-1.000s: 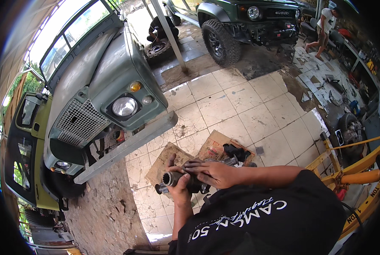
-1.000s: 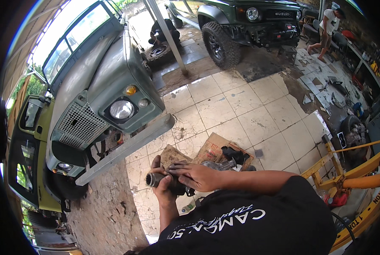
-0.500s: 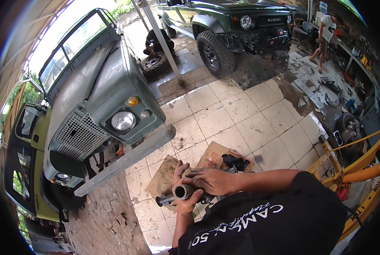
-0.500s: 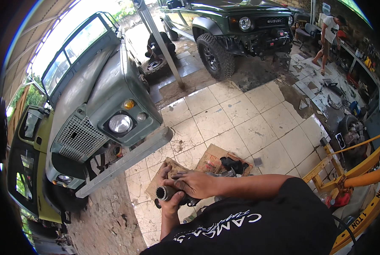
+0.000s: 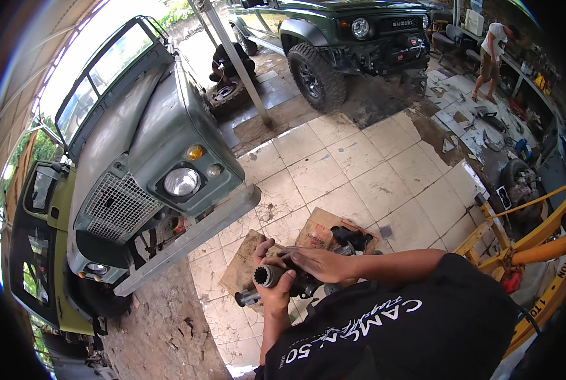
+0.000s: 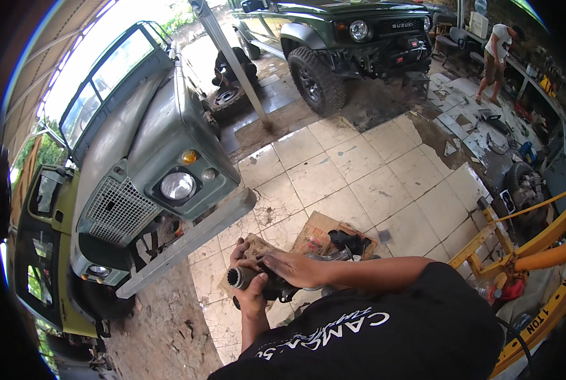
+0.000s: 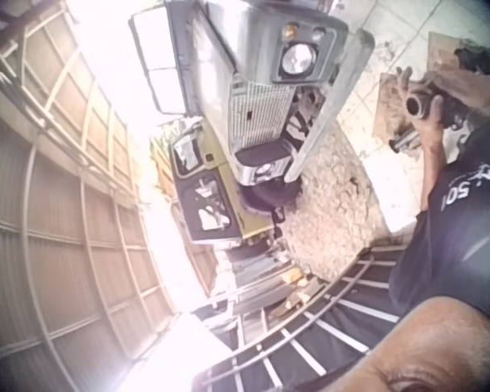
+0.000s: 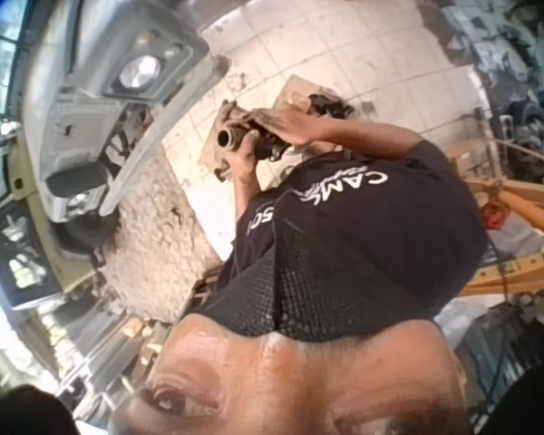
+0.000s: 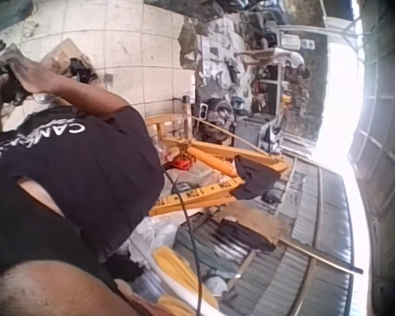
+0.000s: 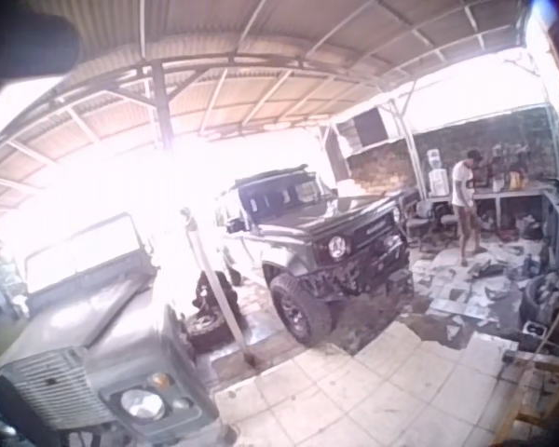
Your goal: The person holds a cylindrical metal part in their left hand and uses a piece of sandpaper in their right hand to sand the exterior surface. They rotate the part to sand different sections, focusing on the edges and body of the metal component.
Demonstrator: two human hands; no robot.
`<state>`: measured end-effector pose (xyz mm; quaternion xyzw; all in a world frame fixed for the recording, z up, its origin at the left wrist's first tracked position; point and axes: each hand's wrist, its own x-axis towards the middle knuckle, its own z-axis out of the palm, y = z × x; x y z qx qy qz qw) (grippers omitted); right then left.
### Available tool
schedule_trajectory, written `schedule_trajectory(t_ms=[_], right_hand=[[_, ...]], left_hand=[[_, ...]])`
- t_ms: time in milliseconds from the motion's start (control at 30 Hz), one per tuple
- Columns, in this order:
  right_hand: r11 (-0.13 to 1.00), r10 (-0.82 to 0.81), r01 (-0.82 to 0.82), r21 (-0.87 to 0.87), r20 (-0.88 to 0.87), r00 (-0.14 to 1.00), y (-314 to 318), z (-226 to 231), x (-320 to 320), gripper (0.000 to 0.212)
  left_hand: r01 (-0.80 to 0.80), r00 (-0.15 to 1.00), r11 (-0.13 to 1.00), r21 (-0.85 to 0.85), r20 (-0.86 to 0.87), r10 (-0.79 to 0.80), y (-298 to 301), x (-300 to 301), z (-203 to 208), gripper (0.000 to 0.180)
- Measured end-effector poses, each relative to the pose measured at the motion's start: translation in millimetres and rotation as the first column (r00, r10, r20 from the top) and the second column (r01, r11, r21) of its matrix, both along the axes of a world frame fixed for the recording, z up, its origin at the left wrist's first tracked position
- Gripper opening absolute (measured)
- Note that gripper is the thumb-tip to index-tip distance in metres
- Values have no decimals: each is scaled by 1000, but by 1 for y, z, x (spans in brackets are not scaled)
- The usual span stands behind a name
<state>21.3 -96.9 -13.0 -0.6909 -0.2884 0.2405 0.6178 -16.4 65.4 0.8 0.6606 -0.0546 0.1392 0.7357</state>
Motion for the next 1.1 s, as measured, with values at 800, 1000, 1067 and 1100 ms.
schedule_trajectory(t_ms=[800, 1000, 1067, 1100], right_hand=[[992, 99, -103, 67, 62, 993, -11, 12, -20, 72], [993, 63, -48, 107, -144, 988, 7, 24, 13, 63], [999, 3, -4, 52, 22, 1000, 2, 12, 2, 63], [996, 14, -21, 81, 87, 996, -5, 14, -6, 62]], left_hand=[[-106, 989, 987, 118, 111, 93, 21, 1, -1, 24], [-16, 978, 957, 289, 205, -46, 14, 11, 8, 23], [-64, 979, 969, 239, 201, 15, 12, 10, 5, 24], [-88, 981, 977, 192, 185, 52, 14, 9, 1, 24]])
